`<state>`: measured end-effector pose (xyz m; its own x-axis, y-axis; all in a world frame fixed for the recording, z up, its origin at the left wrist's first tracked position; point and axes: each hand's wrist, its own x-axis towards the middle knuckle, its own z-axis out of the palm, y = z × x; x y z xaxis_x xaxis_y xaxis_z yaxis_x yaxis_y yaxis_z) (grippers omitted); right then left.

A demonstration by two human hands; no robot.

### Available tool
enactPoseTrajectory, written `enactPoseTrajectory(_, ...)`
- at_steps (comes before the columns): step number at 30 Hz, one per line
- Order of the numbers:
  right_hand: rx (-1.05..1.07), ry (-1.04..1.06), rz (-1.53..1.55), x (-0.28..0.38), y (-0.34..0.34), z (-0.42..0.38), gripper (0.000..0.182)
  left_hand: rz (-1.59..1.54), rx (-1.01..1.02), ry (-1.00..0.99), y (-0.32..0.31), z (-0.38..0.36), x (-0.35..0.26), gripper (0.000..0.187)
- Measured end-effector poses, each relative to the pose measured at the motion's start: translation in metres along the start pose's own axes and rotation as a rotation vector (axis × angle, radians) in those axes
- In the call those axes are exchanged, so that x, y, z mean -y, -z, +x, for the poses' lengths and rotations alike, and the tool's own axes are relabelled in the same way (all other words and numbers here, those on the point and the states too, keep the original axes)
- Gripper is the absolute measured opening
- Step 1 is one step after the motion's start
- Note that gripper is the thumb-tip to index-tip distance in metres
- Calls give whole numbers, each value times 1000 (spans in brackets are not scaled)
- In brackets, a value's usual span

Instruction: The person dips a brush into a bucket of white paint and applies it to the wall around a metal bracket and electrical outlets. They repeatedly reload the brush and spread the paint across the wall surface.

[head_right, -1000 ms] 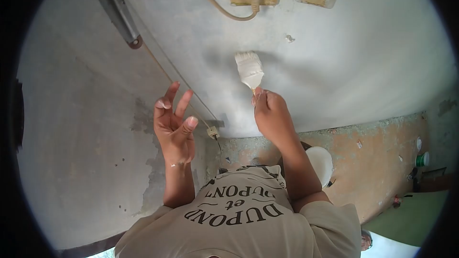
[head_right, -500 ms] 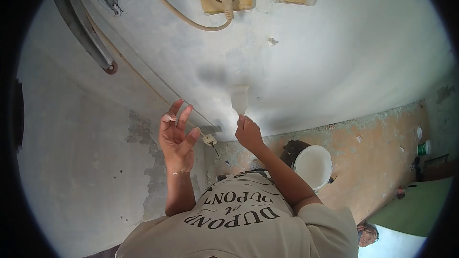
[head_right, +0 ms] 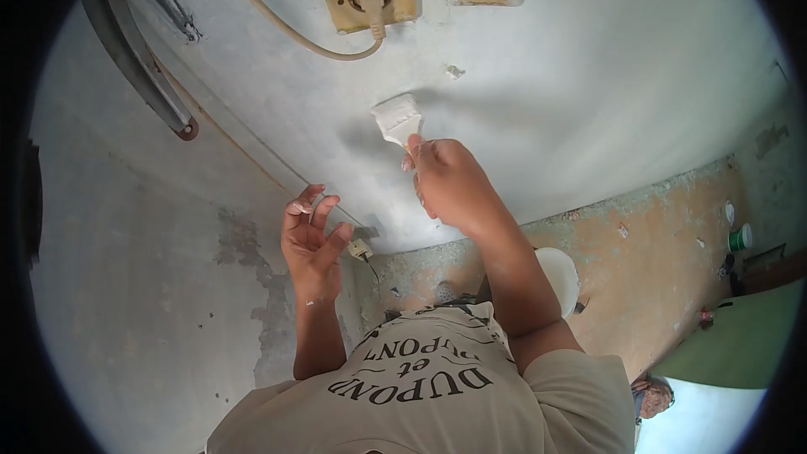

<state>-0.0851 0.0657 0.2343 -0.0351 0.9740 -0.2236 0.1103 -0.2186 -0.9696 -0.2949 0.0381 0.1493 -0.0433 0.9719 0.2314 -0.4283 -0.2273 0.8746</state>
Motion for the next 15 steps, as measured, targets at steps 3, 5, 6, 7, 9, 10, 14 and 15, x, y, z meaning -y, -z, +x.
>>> enactPoseTrajectory(3,-26,105,-182,-18,2,-3,34,-29,15,3,2,0,4,54)
enactPoseTrajectory(5,-69,155,-178,-40,-3,4,31,-15,9,16,2,0,5,52)
enactPoseTrajectory(6,-114,346,-215,-58,-8,14,35,4,-2,33,1,0,5,49)
enactPoseTrajectory(7,-158,535,-250,-75,-12,23,39,1,-2,38,4,-1,8,49)
enactPoseTrajectory(9,-202,424,-416,-105,-19,44,34,-28,167,57,13,0,14,29)
enactPoseTrajectory(10,-238,396,-473,-127,-22,59,33,-29,170,57,13,2,13,29)
enactPoseTrajectory(14,-346,328,-630,-193,-41,78,36,-86,234,76,14,6,13,15)
enactPoseTrajectory(15,-349,332,-628,-202,-46,74,36,-63,263,36,15,6,14,21)
